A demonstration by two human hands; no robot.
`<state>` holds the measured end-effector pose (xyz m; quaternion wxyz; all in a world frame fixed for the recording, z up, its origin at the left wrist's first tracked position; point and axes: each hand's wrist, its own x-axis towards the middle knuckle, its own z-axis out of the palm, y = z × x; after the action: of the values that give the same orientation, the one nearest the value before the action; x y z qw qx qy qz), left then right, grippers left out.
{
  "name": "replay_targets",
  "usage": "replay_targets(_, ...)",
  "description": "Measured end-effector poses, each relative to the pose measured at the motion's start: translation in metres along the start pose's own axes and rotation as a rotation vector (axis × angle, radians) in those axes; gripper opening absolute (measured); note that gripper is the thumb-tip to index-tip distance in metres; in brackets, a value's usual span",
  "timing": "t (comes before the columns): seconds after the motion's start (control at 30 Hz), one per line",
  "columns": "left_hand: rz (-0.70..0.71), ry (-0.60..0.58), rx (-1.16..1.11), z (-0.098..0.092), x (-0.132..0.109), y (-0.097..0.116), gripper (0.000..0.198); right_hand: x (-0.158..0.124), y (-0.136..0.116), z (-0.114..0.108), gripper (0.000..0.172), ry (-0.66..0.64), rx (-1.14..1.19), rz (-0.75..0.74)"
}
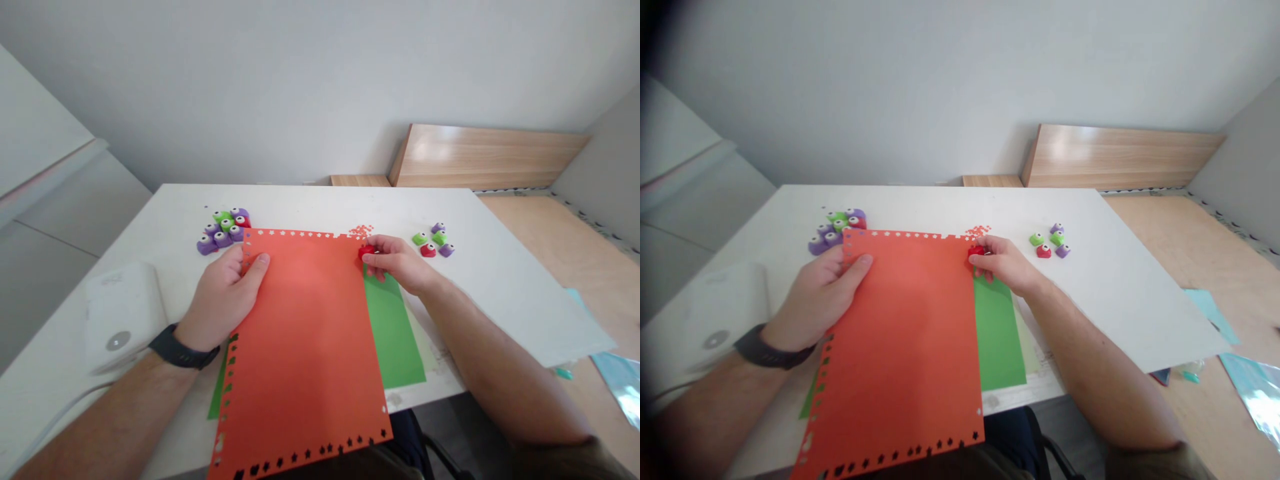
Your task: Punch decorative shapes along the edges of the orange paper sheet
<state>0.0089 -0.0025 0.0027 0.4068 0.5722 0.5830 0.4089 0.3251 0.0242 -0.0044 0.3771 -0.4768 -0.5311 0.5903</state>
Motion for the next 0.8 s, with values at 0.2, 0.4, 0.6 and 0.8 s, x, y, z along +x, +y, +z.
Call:
replay_targets(0.2,-0.016,-0.009,-0.025,-0.0002,0.0002,-0.0015,0.049,0.0015,0.004,-0.0028,0.025,-0.01,0.054,-0.01)
replay_targets(0.4,0.0,0.006,0.033,-0.0007,0.001,-0.0025,0.05,0.0016,0.0033,-0.0021,0.027,0.005,0.075,0.003)
replay_targets(0.6,-0.003,-0.032,-0.012,0.0003,0.0,-0.0005,0.049,0.0008,0.0022,-0.0005,0.027,-0.012,0.088,0.001)
replay_targets(0.8,0.028,-0.024,0.023,0.0002,0.0008,-0.0001,0.046,-0.0004,0.0025,0.0025,0.026,-0.047,0.019,0.006)
